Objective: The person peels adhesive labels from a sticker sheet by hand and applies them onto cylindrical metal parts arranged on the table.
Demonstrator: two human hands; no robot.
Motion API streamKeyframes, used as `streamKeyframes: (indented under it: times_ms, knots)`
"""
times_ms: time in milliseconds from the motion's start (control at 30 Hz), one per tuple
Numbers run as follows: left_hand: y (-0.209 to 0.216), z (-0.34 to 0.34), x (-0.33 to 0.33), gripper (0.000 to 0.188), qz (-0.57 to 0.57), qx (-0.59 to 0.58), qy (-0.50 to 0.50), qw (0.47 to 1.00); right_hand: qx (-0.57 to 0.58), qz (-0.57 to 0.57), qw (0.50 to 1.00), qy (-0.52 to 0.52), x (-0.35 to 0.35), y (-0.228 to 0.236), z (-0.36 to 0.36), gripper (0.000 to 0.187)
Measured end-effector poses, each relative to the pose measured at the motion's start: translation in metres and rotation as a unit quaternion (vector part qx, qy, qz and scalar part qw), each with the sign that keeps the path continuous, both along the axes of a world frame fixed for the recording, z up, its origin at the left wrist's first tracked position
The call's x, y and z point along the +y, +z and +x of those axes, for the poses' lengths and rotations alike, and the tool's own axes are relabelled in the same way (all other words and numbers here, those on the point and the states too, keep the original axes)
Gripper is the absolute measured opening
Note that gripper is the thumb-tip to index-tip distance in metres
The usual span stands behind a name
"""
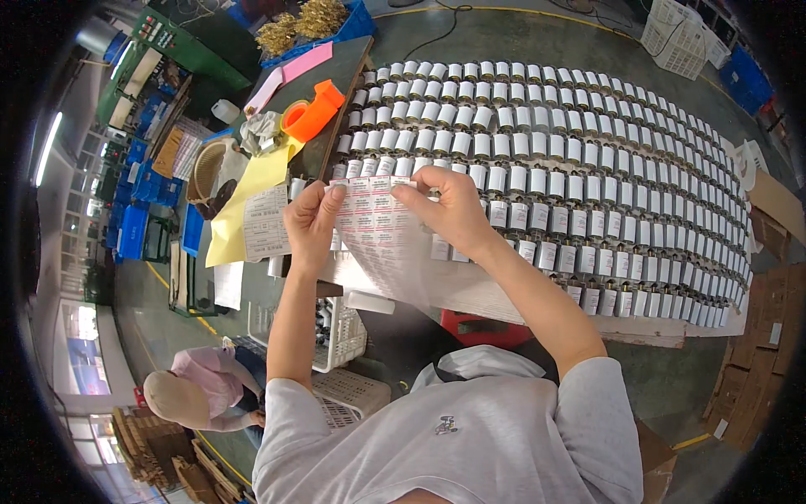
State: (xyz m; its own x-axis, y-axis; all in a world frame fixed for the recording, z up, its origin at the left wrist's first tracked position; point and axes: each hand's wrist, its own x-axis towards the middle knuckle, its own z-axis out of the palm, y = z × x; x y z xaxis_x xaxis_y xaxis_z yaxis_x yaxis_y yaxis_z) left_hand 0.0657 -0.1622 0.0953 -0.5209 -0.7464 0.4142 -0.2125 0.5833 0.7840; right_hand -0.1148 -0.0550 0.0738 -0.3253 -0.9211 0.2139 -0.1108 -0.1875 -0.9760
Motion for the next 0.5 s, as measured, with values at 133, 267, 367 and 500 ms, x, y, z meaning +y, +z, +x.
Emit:
streamKeyframes:
  times_ms: [133,267,367,500]
  knots:
    - [-0.003,0.001,0.0,0.028,-0.039,0.011,0.024,0.999,-0.01,-0.071,0.997,-0.026,-0.003,-0.004,0.004,0.017]
    - [0.004,-0.016,0.015,0.014,0.228,0.133,-0.036,0.964,0.014,-0.07,0.997,-0.042,-0.002,-0.007,0.002,0.016]
    - [-0.002,-0.012,0.004,0.013,0.267,0.132,-0.082,0.951,0.057,-0.076,0.994,-0.056,-0.003,-0.012,-0.001,0.018]
    - [-0.001,-0.013,0.005,0.014,0.287,0.098,-0.085,0.949,0.145,-0.104,0.981,-0.078,-0.003,-0.015,-0.006,0.02]
